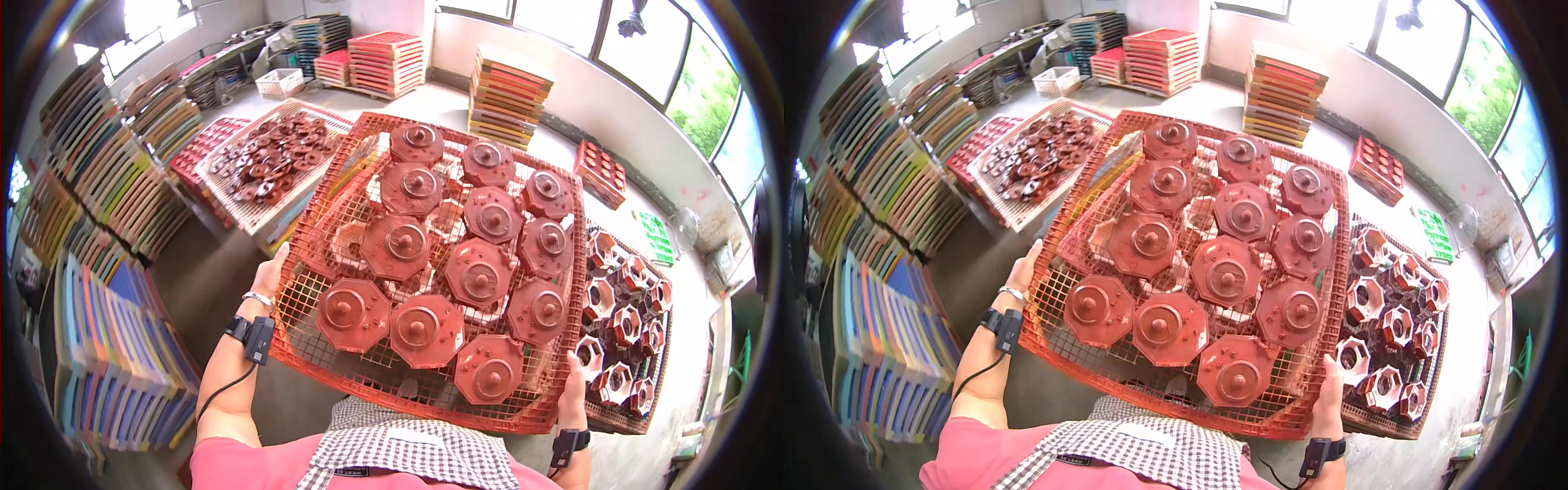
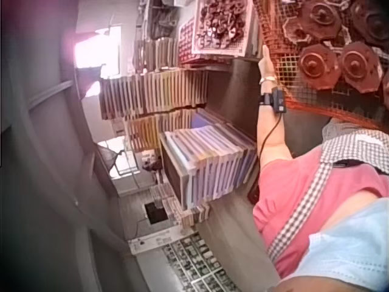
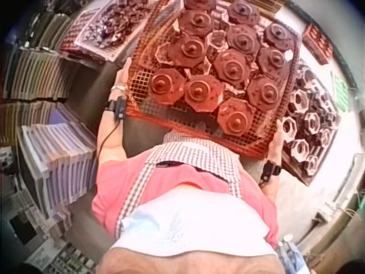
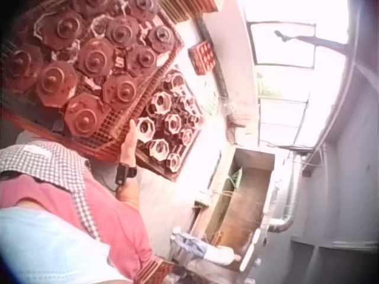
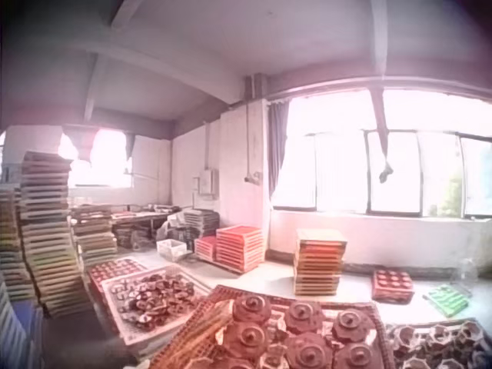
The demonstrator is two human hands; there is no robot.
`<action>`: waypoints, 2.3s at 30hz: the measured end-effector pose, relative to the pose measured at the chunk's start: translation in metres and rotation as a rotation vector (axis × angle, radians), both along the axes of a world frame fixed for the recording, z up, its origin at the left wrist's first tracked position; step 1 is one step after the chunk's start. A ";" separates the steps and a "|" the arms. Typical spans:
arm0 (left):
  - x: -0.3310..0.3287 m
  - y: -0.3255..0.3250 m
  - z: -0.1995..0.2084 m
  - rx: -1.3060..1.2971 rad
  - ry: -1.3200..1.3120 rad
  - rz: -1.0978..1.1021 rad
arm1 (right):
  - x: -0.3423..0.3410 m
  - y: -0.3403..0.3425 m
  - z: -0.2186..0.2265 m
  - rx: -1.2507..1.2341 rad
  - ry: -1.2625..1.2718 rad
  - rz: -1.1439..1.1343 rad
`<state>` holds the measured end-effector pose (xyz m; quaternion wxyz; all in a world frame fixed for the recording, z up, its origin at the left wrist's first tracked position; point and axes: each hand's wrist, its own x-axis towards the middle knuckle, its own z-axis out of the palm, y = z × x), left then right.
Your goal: Sorting and placing red circular molds and white/pink hexagonal components onto trays in a manufacturing facility.
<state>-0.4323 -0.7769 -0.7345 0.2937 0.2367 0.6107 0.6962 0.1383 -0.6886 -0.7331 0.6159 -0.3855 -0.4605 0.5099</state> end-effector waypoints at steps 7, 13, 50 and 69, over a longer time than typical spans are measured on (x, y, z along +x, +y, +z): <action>-0.063 0.081 -0.004 -0.176 0.164 -0.072 | -0.029 0.005 0.013 -0.226 -0.007 -0.164; -0.089 0.149 0.014 -0.308 0.381 -0.144 | -0.049 0.023 0.022 -0.250 -0.018 -0.304; 0.144 0.110 0.153 0.203 1.293 -0.821 | -0.142 -0.014 0.136 0.341 -1.251 0.065; 0.179 0.112 0.150 -0.064 -0.124 -1.026 | -0.171 0.014 0.217 0.202 -0.776 0.176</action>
